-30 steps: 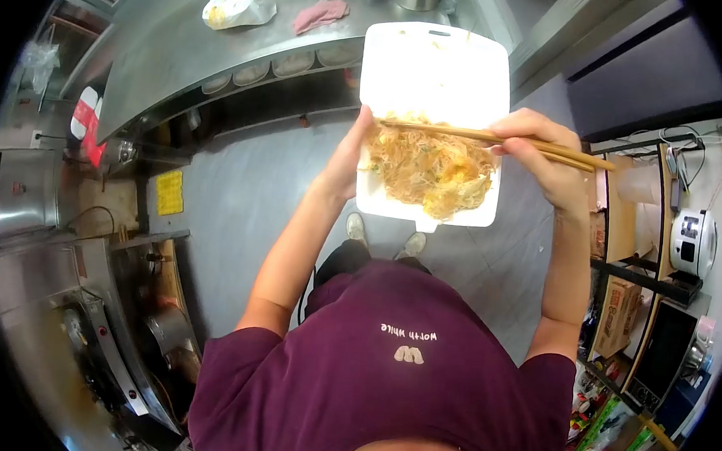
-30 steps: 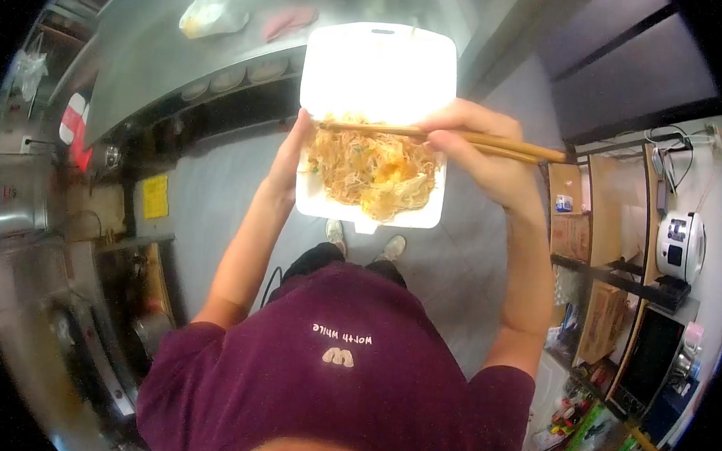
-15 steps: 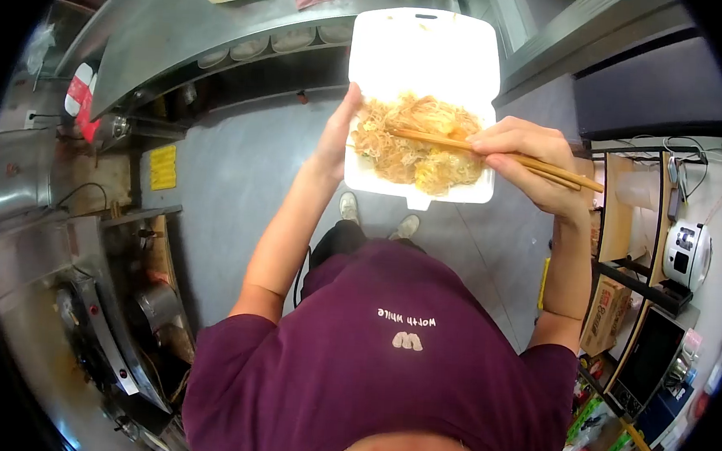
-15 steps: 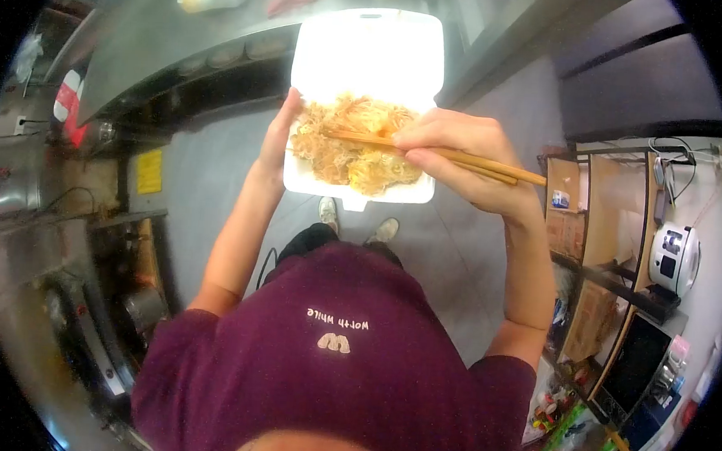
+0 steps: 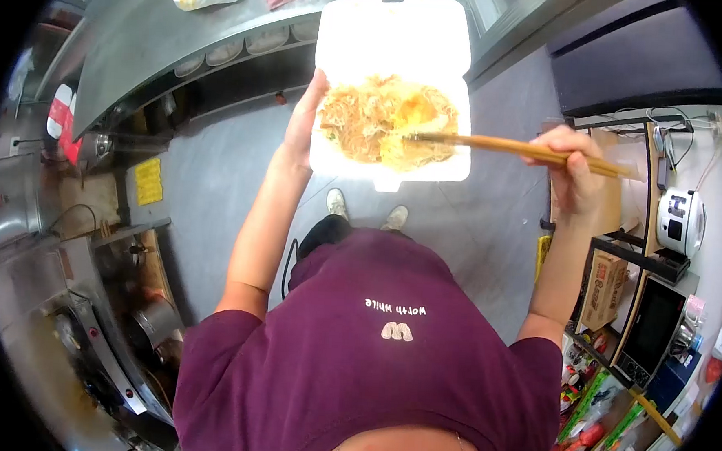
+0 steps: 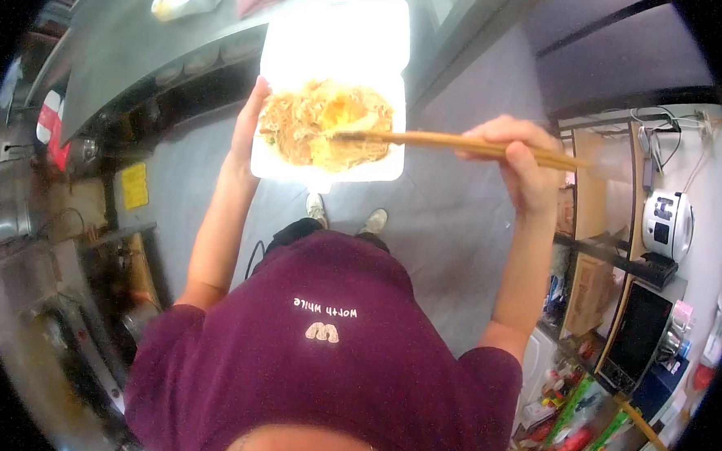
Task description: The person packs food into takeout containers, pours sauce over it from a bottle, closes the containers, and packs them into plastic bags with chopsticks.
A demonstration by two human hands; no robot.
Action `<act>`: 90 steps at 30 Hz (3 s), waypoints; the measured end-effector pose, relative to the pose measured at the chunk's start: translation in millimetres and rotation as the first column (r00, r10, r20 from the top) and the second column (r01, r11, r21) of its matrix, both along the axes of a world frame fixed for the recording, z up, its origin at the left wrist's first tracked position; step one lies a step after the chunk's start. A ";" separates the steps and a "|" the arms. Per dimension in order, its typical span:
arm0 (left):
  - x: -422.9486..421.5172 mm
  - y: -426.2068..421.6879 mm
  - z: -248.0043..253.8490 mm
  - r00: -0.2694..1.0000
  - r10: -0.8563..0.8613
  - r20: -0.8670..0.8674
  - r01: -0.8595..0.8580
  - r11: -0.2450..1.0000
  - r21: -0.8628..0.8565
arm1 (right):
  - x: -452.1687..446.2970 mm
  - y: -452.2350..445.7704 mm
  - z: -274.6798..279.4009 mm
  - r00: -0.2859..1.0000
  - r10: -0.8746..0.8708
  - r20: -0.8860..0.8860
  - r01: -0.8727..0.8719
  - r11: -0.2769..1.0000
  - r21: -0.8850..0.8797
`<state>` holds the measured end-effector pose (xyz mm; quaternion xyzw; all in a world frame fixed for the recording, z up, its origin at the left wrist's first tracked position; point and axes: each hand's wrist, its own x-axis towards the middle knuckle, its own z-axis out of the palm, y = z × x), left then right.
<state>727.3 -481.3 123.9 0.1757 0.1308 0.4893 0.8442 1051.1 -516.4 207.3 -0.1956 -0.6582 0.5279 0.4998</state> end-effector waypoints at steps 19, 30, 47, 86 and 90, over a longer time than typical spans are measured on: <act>4.9 -14.2 10.5 0.997 0.058 -0.056 -0.055 0.997 0.045 | 23.5 -3.2 17.8 0.966 -0.029 0.259 0.035 0.999 -0.019; -0.3 -11.1 -0.7 1.000 0.011 0.001 -0.011 1.000 0.006 | 22.7 6.7 30.7 0.970 -0.019 0.243 0.026 0.999 -0.025; 9.1 -29.6 4.8 0.987 0.054 -0.153 -0.036 0.992 0.121 | -12.0 -3.4 14.7 0.947 -0.139 0.290 0.097 0.983 0.157; 8.5 -24.3 22.6 0.947 0.064 -0.314 0.018 0.967 0.252 | -6.8 35.3 -3.6 0.941 -0.293 -0.166 0.303 0.952 0.039; 8.2 -19.8 17.9 0.940 0.088 -0.330 -0.007 0.971 0.240 | -15.6 28.3 -4.2 0.953 -0.293 -0.073 0.302 0.935 0.185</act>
